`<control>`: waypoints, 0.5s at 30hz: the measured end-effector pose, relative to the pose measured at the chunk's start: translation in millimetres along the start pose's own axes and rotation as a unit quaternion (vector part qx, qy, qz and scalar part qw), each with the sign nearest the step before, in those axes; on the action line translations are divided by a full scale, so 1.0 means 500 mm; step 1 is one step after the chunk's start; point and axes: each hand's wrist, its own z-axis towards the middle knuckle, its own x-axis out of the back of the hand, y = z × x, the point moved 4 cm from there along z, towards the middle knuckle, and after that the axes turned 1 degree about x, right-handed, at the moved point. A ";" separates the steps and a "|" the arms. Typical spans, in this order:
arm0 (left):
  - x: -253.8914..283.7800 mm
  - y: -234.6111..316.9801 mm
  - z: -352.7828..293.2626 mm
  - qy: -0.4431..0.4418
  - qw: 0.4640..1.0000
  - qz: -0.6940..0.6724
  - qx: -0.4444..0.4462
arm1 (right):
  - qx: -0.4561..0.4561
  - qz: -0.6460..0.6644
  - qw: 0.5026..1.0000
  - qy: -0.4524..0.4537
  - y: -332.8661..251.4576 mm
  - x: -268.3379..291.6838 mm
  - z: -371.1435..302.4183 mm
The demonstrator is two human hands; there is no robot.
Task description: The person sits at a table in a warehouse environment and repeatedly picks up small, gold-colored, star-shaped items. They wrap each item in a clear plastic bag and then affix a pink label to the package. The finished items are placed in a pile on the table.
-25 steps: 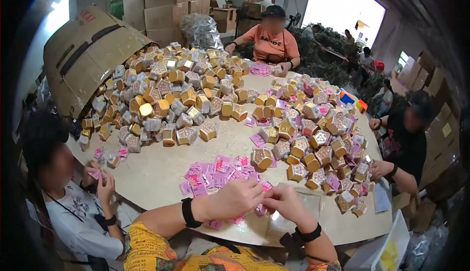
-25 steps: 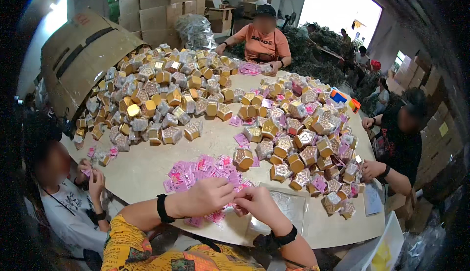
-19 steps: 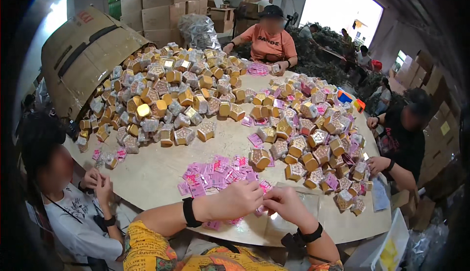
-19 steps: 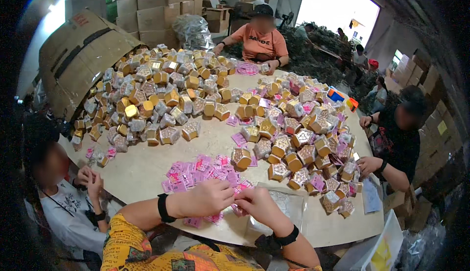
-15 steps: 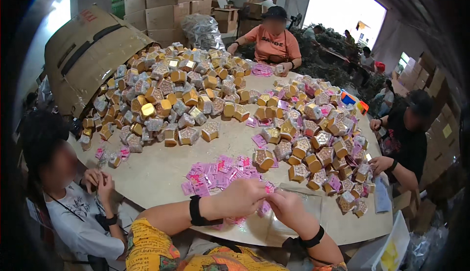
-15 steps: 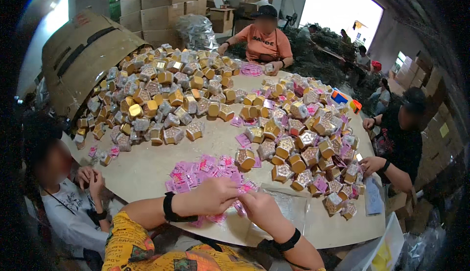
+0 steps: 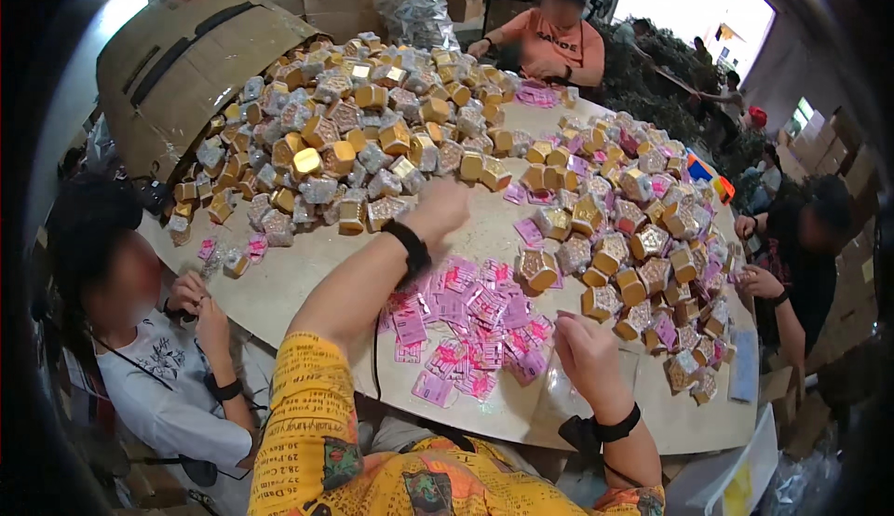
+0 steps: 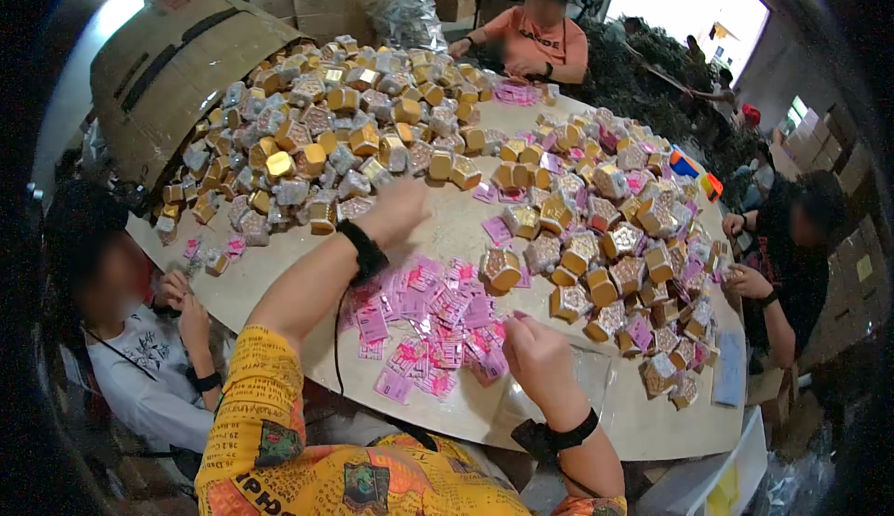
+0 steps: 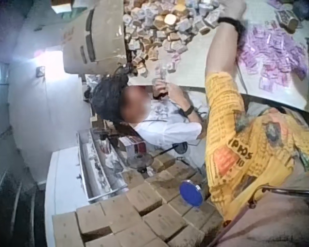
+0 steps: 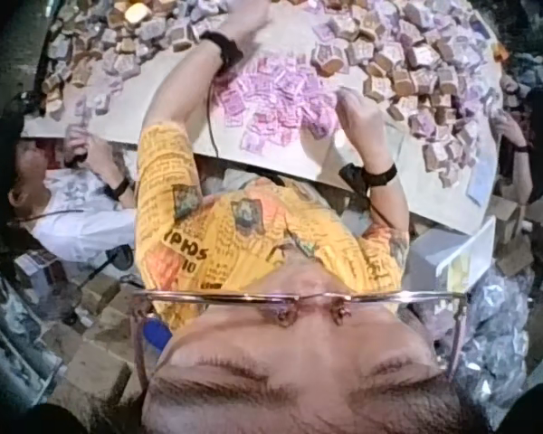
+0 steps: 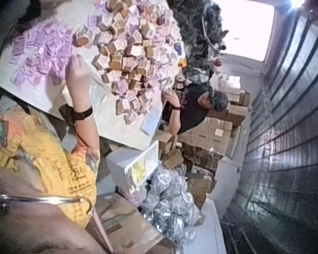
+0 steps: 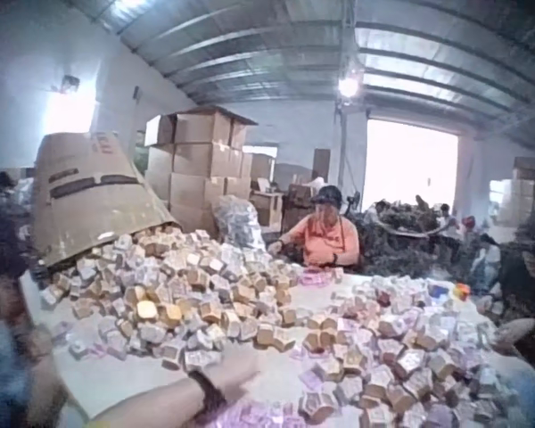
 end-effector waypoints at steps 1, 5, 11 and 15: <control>-0.026 -0.044 0.016 0.038 0.998 0.046 0.029 | -0.014 0.009 1.000 -0.014 0.001 0.002 0.000; -0.079 -0.067 0.052 -0.019 0.994 0.064 0.088 | -0.060 0.031 0.997 -0.030 0.008 0.019 -0.003; -0.065 -0.054 0.054 -0.060 0.992 -0.012 0.108 | -0.107 0.069 0.992 0.003 0.020 0.042 0.016; 0.015 -0.039 0.001 0.040 0.951 -0.308 0.006 | -0.127 0.116 0.984 0.037 0.041 0.034 0.039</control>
